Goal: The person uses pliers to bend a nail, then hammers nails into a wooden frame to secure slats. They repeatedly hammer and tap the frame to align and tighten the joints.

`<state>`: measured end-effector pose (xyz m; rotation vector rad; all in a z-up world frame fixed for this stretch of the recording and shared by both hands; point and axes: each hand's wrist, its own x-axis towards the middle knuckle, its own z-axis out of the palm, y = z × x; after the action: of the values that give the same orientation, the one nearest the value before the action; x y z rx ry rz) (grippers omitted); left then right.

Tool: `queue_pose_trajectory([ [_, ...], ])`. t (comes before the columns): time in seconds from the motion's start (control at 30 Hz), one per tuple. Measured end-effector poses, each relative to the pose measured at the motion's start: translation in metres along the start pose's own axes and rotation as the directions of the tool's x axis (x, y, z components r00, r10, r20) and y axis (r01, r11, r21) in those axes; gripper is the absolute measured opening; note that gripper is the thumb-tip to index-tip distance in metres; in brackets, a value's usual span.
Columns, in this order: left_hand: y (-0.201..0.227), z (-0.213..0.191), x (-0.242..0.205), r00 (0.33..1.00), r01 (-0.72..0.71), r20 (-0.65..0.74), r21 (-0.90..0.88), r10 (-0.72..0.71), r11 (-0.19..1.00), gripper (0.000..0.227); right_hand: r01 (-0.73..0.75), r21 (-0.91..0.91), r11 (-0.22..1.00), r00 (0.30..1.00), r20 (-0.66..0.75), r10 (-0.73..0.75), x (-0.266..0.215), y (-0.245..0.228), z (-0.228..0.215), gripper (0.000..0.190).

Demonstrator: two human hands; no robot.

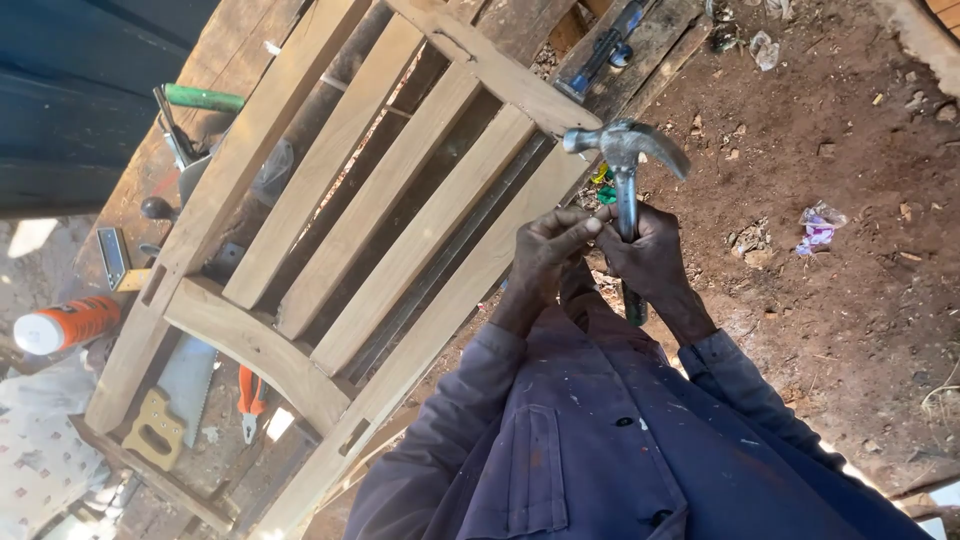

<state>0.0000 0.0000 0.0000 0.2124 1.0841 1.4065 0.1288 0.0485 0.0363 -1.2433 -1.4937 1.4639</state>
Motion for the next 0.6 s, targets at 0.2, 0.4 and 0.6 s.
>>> queue_pose_trajectory([
  [0.2,-0.005,0.011,-0.007,0.991,0.078,-0.116,0.093,-0.067,0.993,0.021,-0.054,-0.014,0.998,0.997,-0.063,0.053,-0.012,0.006,-0.010,0.008],
  [0.4,-0.027,0.011,0.001,0.990,0.063,-0.128,0.065,-0.054,0.996,0.022,-0.075,0.059,0.995,0.992,-0.095,0.081,-0.014,0.025,-0.015,0.005],
  [0.6,-0.014,0.019,0.001,0.995,0.062,-0.088,0.083,-0.054,0.995,0.022,-0.095,0.203,0.974,0.991,-0.073,0.112,-0.008,0.031,-0.023,0.008],
])
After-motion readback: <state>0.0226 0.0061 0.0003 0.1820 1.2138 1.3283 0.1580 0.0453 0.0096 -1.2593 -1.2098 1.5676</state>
